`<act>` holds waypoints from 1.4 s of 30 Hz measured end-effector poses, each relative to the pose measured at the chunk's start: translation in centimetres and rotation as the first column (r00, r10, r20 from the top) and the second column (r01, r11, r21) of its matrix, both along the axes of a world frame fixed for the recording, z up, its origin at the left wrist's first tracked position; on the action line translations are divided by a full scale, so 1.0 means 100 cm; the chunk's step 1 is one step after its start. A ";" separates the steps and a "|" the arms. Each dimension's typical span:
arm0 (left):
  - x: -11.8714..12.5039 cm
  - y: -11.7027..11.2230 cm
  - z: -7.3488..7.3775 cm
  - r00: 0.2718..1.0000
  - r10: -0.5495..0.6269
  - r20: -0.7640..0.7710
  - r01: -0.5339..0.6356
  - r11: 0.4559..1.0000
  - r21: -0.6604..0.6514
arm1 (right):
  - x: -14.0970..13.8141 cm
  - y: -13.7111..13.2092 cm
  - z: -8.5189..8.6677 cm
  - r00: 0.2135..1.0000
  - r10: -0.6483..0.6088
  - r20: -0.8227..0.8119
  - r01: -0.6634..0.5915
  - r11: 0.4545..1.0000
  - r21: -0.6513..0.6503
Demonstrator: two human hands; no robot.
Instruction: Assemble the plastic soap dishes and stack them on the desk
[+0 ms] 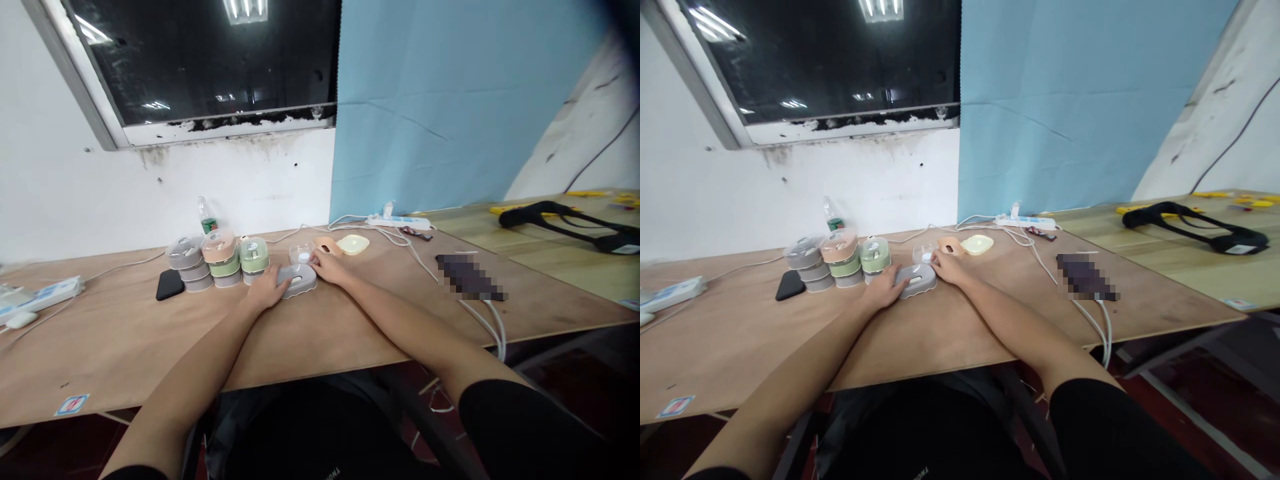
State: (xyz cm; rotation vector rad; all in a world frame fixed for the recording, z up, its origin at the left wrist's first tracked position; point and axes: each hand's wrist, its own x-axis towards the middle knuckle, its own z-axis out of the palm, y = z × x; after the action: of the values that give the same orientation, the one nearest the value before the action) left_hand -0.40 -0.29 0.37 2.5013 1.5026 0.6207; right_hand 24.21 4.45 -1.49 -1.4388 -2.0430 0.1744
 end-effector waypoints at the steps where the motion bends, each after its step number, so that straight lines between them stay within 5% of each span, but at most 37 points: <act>1: 0.000 0.000 0.000 1.000 -0.006 0.008 0.006 1.000 0.006 | 0.001 0.001 0.000 0.999 -0.040 -0.030 0.041 0.999 0.020; 7: 0.001 -0.001 0.000 0.994 -0.016 0.104 0.012 0.999 0.036 | -0.003 -0.003 0.010 0.946 -0.122 -0.301 0.164 0.979 0.119; 11: 0.001 -0.003 0.002 0.973 -0.003 0.232 -0.022 0.995 0.101 | -0.008 -0.017 0.018 0.892 0.042 -0.450 0.043 0.983 0.176; 15: 0.002 -0.006 0.007 0.949 -0.002 0.315 -0.051 0.986 0.158 | -0.012 -0.026 0.021 0.842 0.138 -0.521 -0.131 0.990 0.050; 27: 0.000 -0.005 0.014 0.979 0.124 0.163 -0.132 0.990 0.042 | 0.003 -0.018 0.022 0.950 0.052 -0.306 -0.083 0.992 -0.091; 33: -0.004 0.003 0.006 0.993 0.109 -0.037 -0.112 0.989 -0.093 | 0.011 -0.014 0.020 0.970 0.199 -0.142 -0.231 0.935 -0.269; 42: -0.006 0.006 0.001 0.996 0.082 -0.022 -0.083 0.994 -0.073 | 0.009 -0.011 0.014 0.950 0.272 -0.152 -0.302 0.924 -0.236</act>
State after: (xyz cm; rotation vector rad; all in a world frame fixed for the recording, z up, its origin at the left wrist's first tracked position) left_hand -0.96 0.30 0.48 2.4076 1.6118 0.5449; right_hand 25.10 3.31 -0.05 -1.2310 -2.1851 0.6534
